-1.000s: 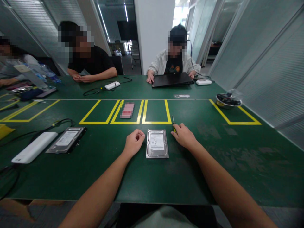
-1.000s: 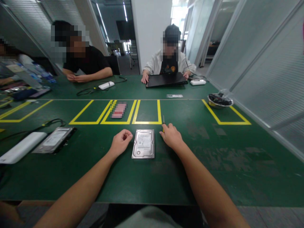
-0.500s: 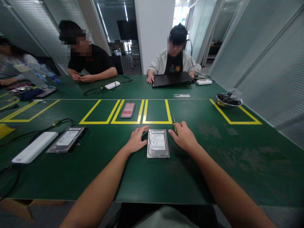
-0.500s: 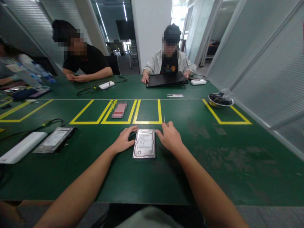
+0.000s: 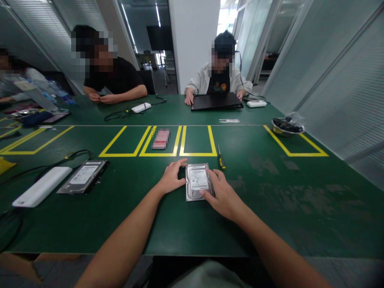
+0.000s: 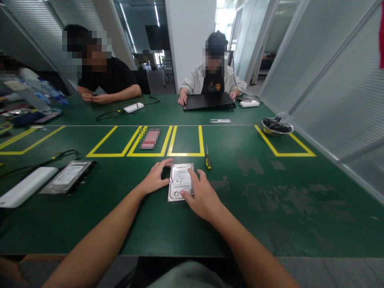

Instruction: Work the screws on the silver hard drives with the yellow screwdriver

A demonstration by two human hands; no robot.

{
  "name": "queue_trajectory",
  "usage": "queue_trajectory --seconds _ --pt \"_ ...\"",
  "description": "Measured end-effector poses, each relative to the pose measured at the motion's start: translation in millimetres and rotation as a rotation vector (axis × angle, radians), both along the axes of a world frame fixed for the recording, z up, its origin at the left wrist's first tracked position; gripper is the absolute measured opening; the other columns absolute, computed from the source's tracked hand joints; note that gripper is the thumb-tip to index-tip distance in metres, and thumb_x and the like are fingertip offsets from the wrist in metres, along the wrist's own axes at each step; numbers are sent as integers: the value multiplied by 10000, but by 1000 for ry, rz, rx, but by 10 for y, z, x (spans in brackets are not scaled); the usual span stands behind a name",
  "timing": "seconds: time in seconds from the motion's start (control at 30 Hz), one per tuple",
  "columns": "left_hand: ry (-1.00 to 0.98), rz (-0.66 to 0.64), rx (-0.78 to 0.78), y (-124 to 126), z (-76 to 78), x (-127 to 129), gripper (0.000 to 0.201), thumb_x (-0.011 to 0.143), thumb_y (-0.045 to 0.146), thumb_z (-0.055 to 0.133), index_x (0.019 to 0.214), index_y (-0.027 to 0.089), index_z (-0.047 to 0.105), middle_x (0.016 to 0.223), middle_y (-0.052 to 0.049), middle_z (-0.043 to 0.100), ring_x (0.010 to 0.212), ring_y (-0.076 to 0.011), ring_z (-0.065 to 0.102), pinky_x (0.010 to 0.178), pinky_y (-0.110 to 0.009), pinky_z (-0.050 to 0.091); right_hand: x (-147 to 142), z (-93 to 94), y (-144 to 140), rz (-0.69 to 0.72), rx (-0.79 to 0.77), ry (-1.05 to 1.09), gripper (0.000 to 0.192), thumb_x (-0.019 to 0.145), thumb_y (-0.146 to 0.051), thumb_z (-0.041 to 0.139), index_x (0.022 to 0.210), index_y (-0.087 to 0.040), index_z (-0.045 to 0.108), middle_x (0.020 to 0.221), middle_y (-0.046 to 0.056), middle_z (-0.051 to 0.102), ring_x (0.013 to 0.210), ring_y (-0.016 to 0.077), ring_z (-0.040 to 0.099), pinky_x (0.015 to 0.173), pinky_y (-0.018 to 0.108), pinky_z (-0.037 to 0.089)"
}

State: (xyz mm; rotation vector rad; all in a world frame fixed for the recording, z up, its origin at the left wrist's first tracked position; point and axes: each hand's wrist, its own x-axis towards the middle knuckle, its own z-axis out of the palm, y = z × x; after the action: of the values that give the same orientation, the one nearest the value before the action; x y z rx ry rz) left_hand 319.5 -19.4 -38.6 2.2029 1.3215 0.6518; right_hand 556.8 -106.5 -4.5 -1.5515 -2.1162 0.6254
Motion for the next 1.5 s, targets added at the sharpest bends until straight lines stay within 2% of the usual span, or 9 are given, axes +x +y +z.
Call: queue_trajectory --seconds 0.1,0.2,0.27,0.4,0.53,0.83,1.23,1.37,1.5 --pt "-8 -5 -1 -8 -5 -9 797 701 253 642 1442 232 348 1319 -78 589 1232 -312 465 1052 -455 330 -7 -33 -60 5 -27 38 709 899 -401 549 1492 -166 240 1537 199 237 1441 323 262 1144 494 304" --pt "-18 -8 9 -18 -22 -21 806 696 253 647 1441 230 342 1305 -78 593 1208 -305 476 1045 -452 337 -17 -88 -90 17 -5 128 700 901 -366 552 1490 -161 234 1536 194 264 1463 294 217 1164 490 280" --pt "-21 -8 17 -26 -36 -30 811 692 252 653 1440 225 342 1294 -80 596 1194 -302 481 1041 -452 342 -25 -134 -102 6 22 202 685 899 -343 558 1485 -178 245 1525 183 294 1455 286 241 1162 494 289" --pt "-17 -2 29 -45 -54 -43 812 692 253 655 1439 221 339 1295 -83 595 1195 -300 483 1042 -456 342 -48 -224 -133 -44 46 352 651 889 -336 578 1459 -229 280 1479 157 369 1377 288 394 1104 504 384" --pt "-6 2 19 -68 -48 -51 818 701 258 654 1448 227 323 1304 -88 589 1205 -304 478 1049 -462 334 -80 -264 -169 -79 68 411 593 892 -339 583 1416 -238 325 1430 144 409 1307 287 474 1071 495 428" --pt "18 -18 -2 -114 15 -49 822 707 275 663 1456 221 330 1317 -87 588 1202 -307 473 1039 -450 339 -117 -266 -214 -126 102 375 497 876 -314 589 1329 -228 404 1325 130 452 1247 276 494 1042 476 458" --pt "24 -39 -96 -171 127 -104 795 764 253 617 1487 228 289 1394 -95 552 1277 -300 453 1085 -480 305 -131 -305 -259 -137 94 357 471 887 -329 575 1315 -227 406 1311 138 435 1198 284 527 968 462 506" --pt "23 -10 -50 -146 121 -141 707 748 277 648 1411 198 417 1253 -89 635 1145 -267 544 1020 -434 390 -146 -325 -278 -147 99 372 463 882 -324 579 1302 -226 413 1302 138 429 1183 291 540 946 468 516" --pt "15 61 -125 -116 135 -168 346 807 365 597 1080 160 649 993 -76 704 898 -215 633 832 -347 488 -167 -329 -310 -138 78 413 472 882 -311 582 1312 -239 402 1308 134 406 1129 274 577 902 446 541"
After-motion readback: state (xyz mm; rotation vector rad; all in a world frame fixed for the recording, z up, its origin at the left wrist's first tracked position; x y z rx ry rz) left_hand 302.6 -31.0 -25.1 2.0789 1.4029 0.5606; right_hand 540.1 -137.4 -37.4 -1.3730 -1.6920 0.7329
